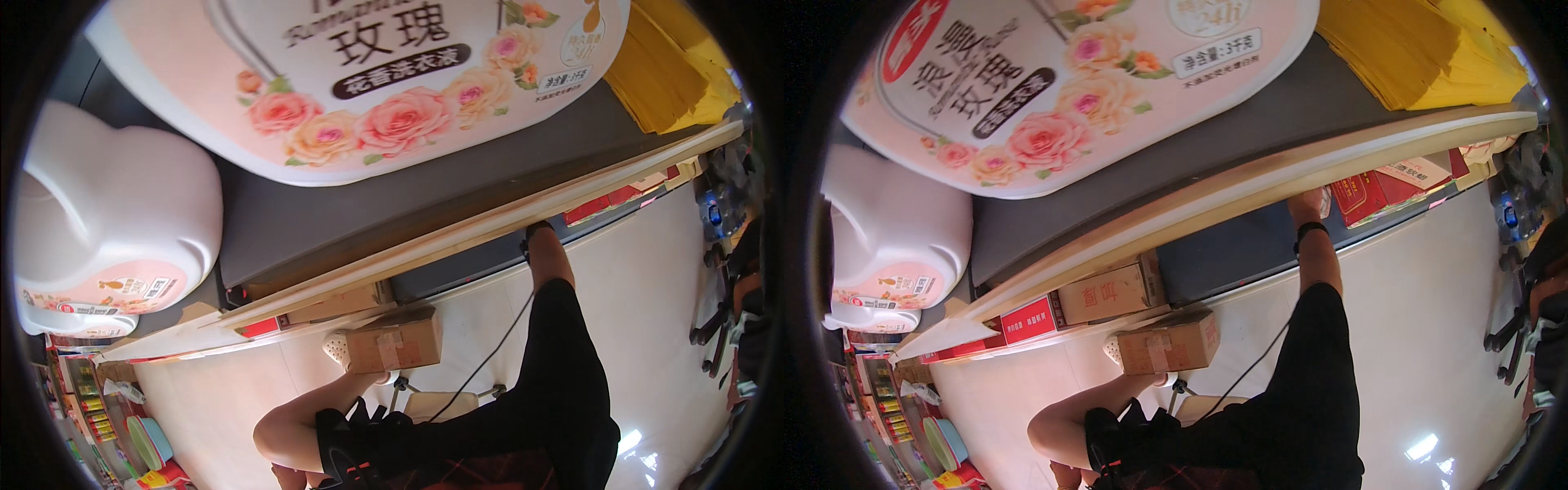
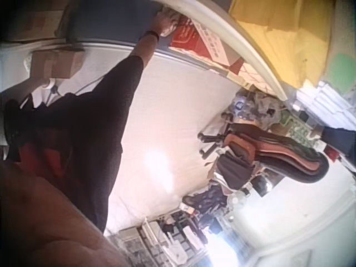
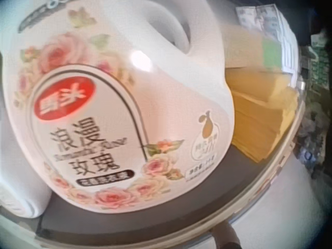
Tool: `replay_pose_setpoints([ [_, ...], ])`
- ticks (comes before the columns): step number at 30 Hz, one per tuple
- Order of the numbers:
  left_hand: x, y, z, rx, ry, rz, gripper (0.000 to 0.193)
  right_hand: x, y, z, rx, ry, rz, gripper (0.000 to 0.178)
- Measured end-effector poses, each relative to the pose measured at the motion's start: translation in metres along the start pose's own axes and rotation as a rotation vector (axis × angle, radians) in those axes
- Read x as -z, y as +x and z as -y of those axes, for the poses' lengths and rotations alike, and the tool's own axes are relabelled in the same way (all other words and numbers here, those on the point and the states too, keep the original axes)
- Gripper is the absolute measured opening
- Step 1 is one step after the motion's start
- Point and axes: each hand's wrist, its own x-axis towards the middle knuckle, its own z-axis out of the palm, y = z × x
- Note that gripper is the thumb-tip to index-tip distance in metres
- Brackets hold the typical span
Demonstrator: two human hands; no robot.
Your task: The person wipes a storage shelf with a cloth, moves several boxes, and places long plastic strips onto the shelf ledge.
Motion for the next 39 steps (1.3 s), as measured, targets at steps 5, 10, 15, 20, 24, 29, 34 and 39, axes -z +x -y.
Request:
replay_pose_setpoints([
  [5, 0.011, 0.003, -0.012, 0.01, -0.049, 0.005, 0.046, -0.001, 0.025, 0.006, -0.003, -0.012, -0.005, 0.028],
  [10, 0.012, 0.006, -0.014, 0.026, -0.133, 0.021, 0.05, -0.012, 0.013, -0.005, 0.043, -0.222, 0.041, 0.023],
  [15, 0.015, 0.007, -0.021, 0.089, -0.228, 0.021, 0.054, -0.003, -0.036, -0.033, 0.166, -0.671, 0.039, 0.02],
  [20, -0.001, 0.009, 0.026, 0.009, -0.096, 0.02, 0.055, 0.09, -0.068, -0.027, 0.157, -0.299, 0.203, 0.033],
  [24, 0.002, 0.014, 0.013, -0.035, -0.193, -0.011, 0.053, 0.065, -0.044, -0.009, 0.21, -0.197, -0.24, 0.045],
  [29, 0.01, 0.007, 0.004, -0.041, -0.074, 0.042, 0.051, 0.046, -0.031, 0.015, 0.295, 0.084, -0.058, 0.048],
  [34, 0.014, 0.004, 0.019, -0.186, -0.049, -0.001, 0.039, -0.061, 0.033, -0.037, 0.544, 0.043, -0.948, 0.041],
  [39, 0.006, -0.012, 0.043, -0.196, 0.033, -0.158, 0.028, -0.023, -0.046, -0.043, 0.16, 0.001, -0.213, 0.048],
])
